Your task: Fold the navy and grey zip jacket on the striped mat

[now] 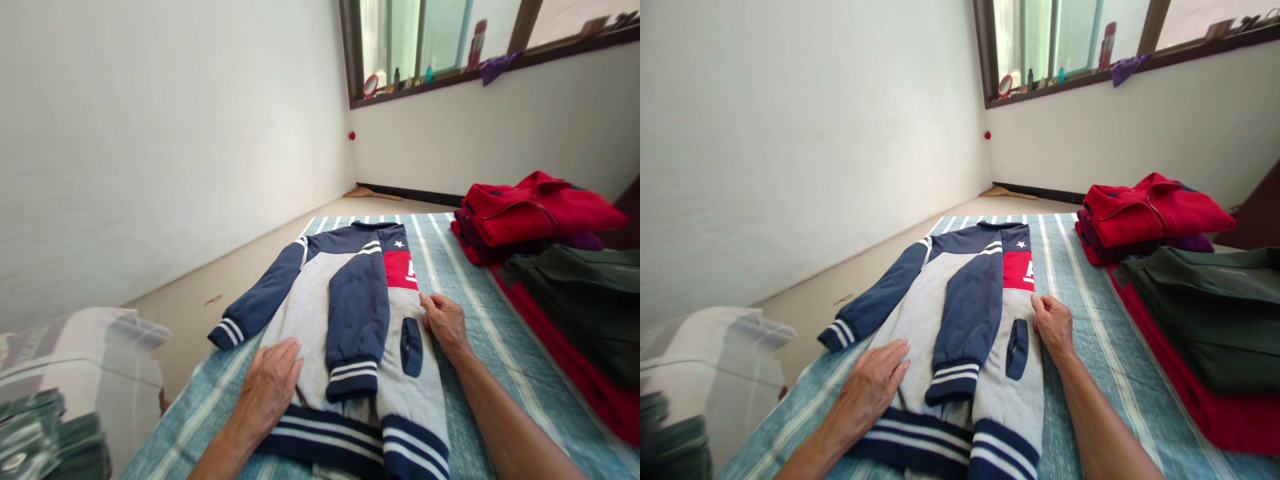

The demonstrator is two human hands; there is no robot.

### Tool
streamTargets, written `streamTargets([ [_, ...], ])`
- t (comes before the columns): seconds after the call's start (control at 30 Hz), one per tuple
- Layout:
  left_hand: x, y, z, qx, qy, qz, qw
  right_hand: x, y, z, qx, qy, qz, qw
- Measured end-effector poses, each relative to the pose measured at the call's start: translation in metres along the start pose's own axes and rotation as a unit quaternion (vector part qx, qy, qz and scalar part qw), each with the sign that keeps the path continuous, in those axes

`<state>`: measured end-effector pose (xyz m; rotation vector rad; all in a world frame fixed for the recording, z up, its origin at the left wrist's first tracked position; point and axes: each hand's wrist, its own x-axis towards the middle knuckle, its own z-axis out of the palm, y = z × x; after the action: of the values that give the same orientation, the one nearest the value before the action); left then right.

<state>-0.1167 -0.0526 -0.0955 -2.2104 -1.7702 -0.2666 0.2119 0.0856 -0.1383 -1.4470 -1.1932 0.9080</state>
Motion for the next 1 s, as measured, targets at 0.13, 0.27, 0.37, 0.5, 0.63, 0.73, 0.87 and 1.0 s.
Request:
streamTargets([
  [0.13,-0.001,0.005,-0.004,0.003,-0.006,-0.006,1.0,0.0,0.001,0.0,-0.001,0.002,0.008,1.0],
  [0.27,0.002,0.009,-0.008,-0.004,-0.008,-0.008,1.0,0.0,0.0,0.0,-0.003,0.002,0.007,1.0],
  [0.37,0.005,0.013,-0.007,-0.001,-0.004,-0.022,1.0,0.0,-0.001,-0.001,-0.007,0.003,0.005,1.0],
  [0.5,0.005,0.017,-0.003,0.014,-0.031,-0.045,0.998,0.0,0.0,-0.001,-0.01,0.004,0.004,1.0],
  [0.63,0.003,0.018,-0.003,0.019,-0.045,-0.047,0.998,0.0,0.002,-0.001,-0.005,0.0,0.001,1.0],
  [0.73,0.002,0.017,-0.004,0.025,-0.038,-0.045,0.998,0.001,0.003,-0.001,-0.006,-0.002,-0.001,1.0],
  [0.87,0.0,0.017,-0.004,0.03,-0.021,-0.032,0.999,0.001,0.003,0.0,-0.009,0.0,0.002,1.0],
  [1.0,-0.002,0.016,-0.003,0.032,-0.001,-0.018,0.999,0.002,0.003,0.001,-0.009,0.001,0.0,1.0],
])
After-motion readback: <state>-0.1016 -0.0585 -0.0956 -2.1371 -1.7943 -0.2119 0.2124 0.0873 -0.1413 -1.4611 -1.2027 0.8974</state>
